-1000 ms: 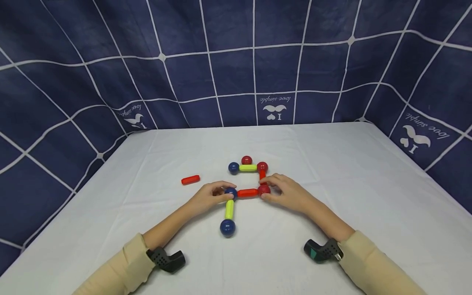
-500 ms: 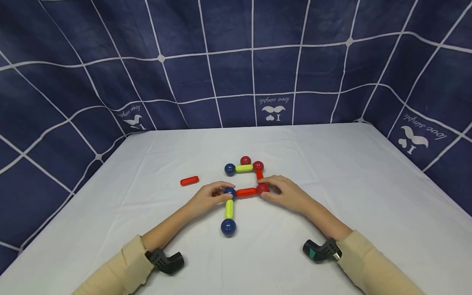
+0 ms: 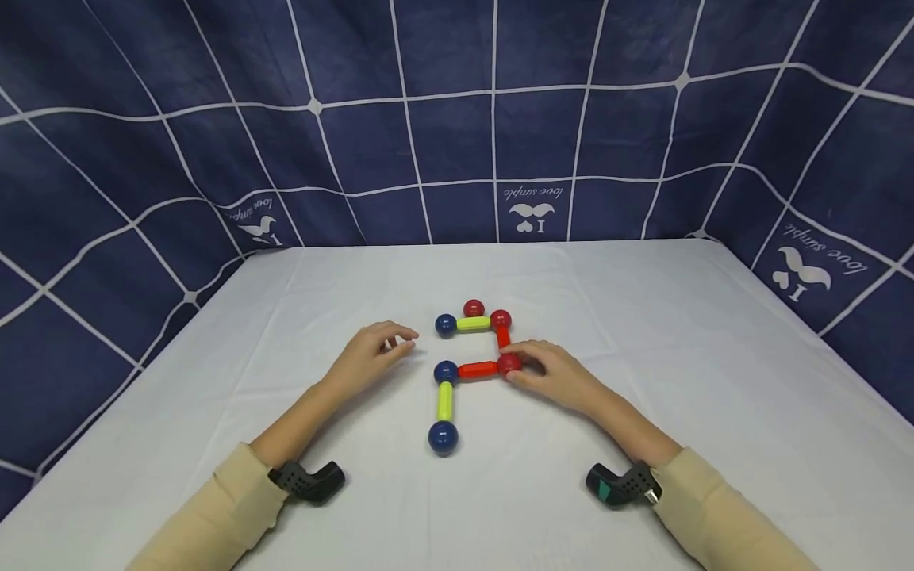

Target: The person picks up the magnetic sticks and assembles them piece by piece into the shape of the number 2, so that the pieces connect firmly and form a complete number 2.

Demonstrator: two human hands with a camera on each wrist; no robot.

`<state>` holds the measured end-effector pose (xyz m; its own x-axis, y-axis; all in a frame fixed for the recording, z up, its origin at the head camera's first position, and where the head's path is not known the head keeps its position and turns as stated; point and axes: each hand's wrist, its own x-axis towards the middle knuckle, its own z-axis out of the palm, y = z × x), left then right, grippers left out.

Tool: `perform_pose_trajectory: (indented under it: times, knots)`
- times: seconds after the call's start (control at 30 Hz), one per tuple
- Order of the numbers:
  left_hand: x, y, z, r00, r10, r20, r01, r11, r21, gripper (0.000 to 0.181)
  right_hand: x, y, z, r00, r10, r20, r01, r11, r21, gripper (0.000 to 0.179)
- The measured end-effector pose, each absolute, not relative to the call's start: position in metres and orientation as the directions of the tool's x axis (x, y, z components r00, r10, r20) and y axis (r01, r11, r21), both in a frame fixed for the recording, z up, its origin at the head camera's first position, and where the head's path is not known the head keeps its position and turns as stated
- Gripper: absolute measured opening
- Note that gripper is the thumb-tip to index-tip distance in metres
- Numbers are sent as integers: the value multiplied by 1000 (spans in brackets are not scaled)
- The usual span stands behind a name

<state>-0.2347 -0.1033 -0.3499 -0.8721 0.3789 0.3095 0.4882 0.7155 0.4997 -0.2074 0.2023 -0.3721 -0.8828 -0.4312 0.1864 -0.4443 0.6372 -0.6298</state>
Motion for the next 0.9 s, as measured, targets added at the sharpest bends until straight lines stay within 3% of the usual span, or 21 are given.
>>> perform_pose_trajectory:
  times: [0.1, 0.17, 0.33, 0.43, 0.9]
  knots:
    - [-247, -123, -349, -832, 388, 397, 528, 775, 347, 20, -207, 203, -372, -883, -429, 190, -445, 636, -631, 41]
    - [-254, -137, -350, -835, 392, 387, 522, 787, 329, 21, -207, 204, -372, -885, -424, 194, -442, 634, -634, 41]
    - [-264, -167, -354, -912, 385, 139, 397, 749, 531, 34, -207, 205, -375, -879, -430, 206, -453, 619, -642, 41]
    - [-265, -178, -356, -918, 395, 23, 326, 721, 612, 36, -207, 204, -375, -877, -437, 199, -451, 608, -653, 41]
    - [-258, -160, -346, -925, 380, 28, 310, 707, 635, 34, -210, 203, -374, -869, -454, 198, -461, 594, -659, 39]
